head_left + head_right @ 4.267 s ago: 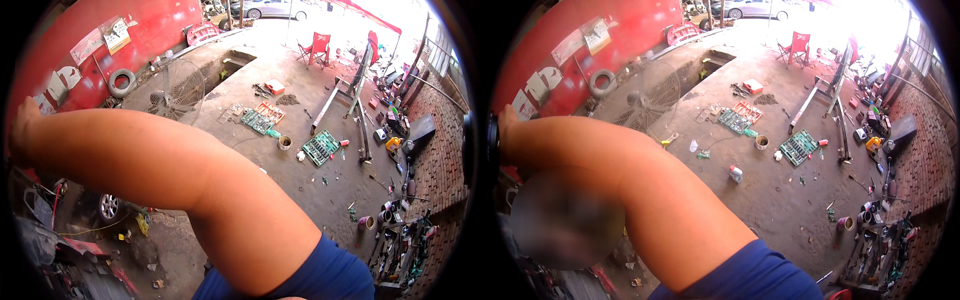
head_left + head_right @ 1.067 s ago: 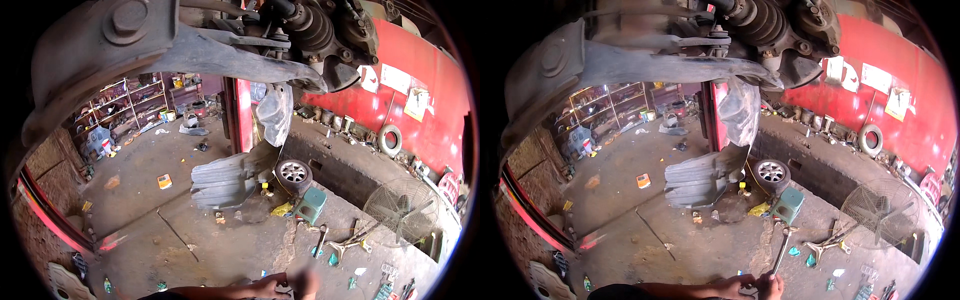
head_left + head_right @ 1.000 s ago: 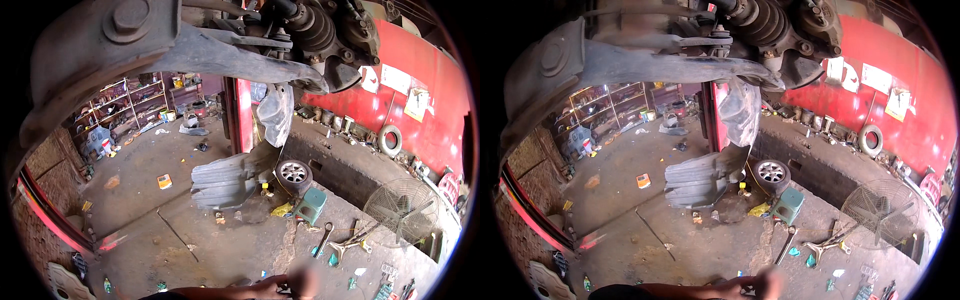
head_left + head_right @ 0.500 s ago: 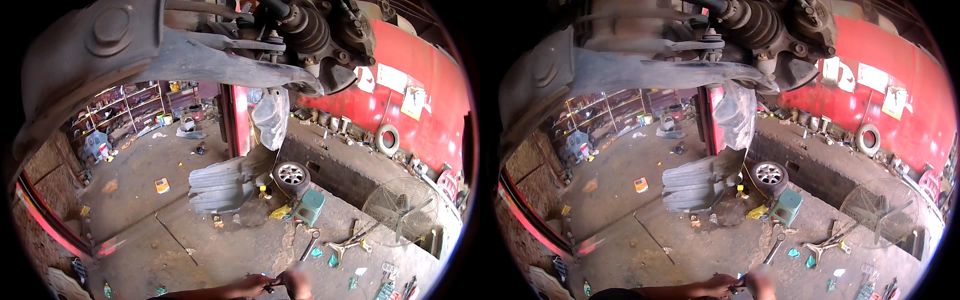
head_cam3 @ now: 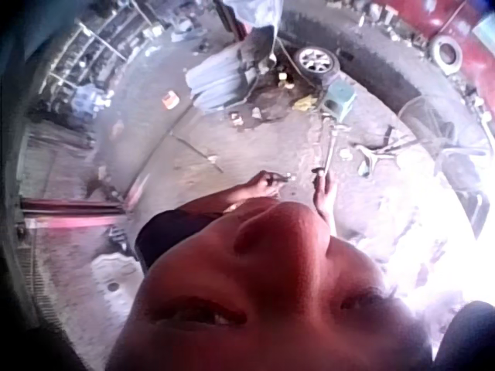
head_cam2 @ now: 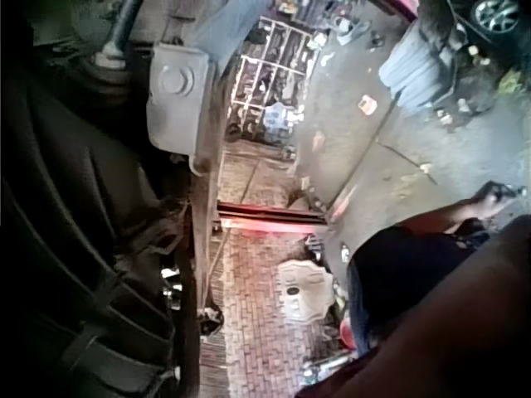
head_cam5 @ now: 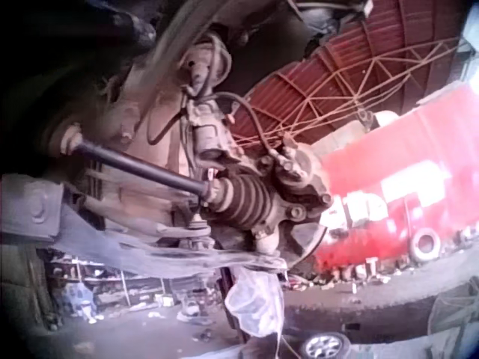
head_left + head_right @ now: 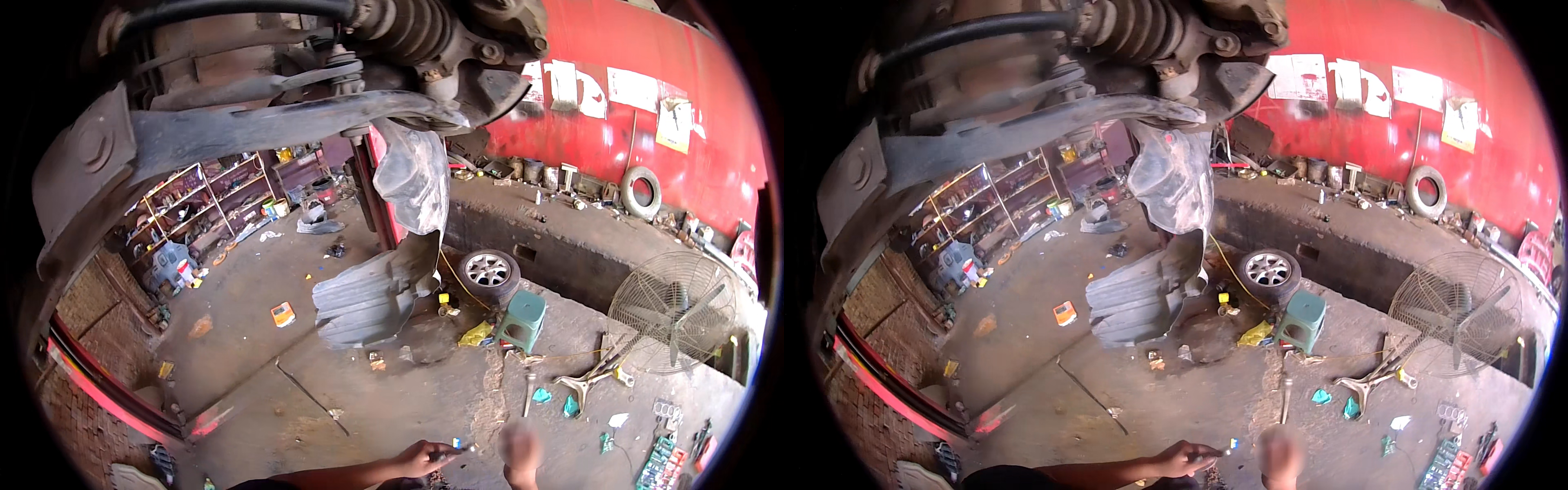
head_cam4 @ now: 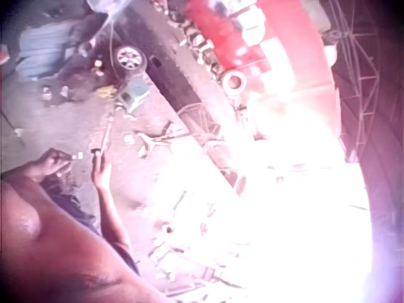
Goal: The person repairs the suspension underneath a vehicle by using various wrenches to loosen and turn fasteners on the components.
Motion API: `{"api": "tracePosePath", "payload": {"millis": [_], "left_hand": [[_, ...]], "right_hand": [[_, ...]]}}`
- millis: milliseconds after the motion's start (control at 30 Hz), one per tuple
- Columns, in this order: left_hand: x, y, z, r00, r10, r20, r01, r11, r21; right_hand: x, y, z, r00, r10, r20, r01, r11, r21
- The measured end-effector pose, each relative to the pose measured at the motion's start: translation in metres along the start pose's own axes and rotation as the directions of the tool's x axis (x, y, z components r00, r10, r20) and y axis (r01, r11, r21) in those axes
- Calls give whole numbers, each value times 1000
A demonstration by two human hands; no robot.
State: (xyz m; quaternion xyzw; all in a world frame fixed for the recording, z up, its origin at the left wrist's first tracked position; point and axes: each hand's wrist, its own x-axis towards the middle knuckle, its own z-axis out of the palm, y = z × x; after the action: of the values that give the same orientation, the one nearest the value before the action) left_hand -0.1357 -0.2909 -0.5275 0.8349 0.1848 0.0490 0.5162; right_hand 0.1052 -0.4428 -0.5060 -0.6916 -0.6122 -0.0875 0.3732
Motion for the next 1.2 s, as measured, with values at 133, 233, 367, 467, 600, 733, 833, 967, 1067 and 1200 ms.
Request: {"api": "tracePosePath", "payload": {"millis": [133, 233, 367, 467, 600, 733, 833, 967, 1067, 1200], "left_hand": [[4, -4, -2, 870, -487, -79, 356, 730, -584], [8, -3, -13, 891, -415, -184, 285, 826, -486], [10, 9, -22, 868, -457, -192, 316, 808, -498], [5, -13, -24, 882, -358, -307, 256, 910, -326], [5, -22, -40, 849, -451, -277, 335, 863, -377], [11, -55, -71, 880, -323, -348, 231, 932, -280], [22, -87, -109, 876, -386, -291, 314, 912, -264], [53, -68, -156, 899, -272, -343, 204, 954, -220], [69, -52, -178, 874, -280, -398, 201, 953, -229], [74, -59, -164, 873, -227, -432, 114, 955, -272]], "right_hand": [[15, -44, -20, 777, 539, 325, -598, 469, 650], [-1, -43, -4, 771, 526, 358, -628, 540, 560], [14, -48, -6, 788, 551, 274, -596, 572, 564], [37, -45, -10, 779, 507, 368, -620, 541, 568], [50, -28, 18, 705, 509, 493, -709, 498, 500], [87, -31, 45, 684, 505, 526, -728, 441, 525], [135, -53, 36, 696, 483, 532, -718, 494, 490], [115, -38, 59, 894, 271, 358, -426, 765, 484], [129, -44, 52, 702, 518, 489, -708, 429, 561], [132, -40, 26, 751, 507, 424, -659, 614, 434]]}}
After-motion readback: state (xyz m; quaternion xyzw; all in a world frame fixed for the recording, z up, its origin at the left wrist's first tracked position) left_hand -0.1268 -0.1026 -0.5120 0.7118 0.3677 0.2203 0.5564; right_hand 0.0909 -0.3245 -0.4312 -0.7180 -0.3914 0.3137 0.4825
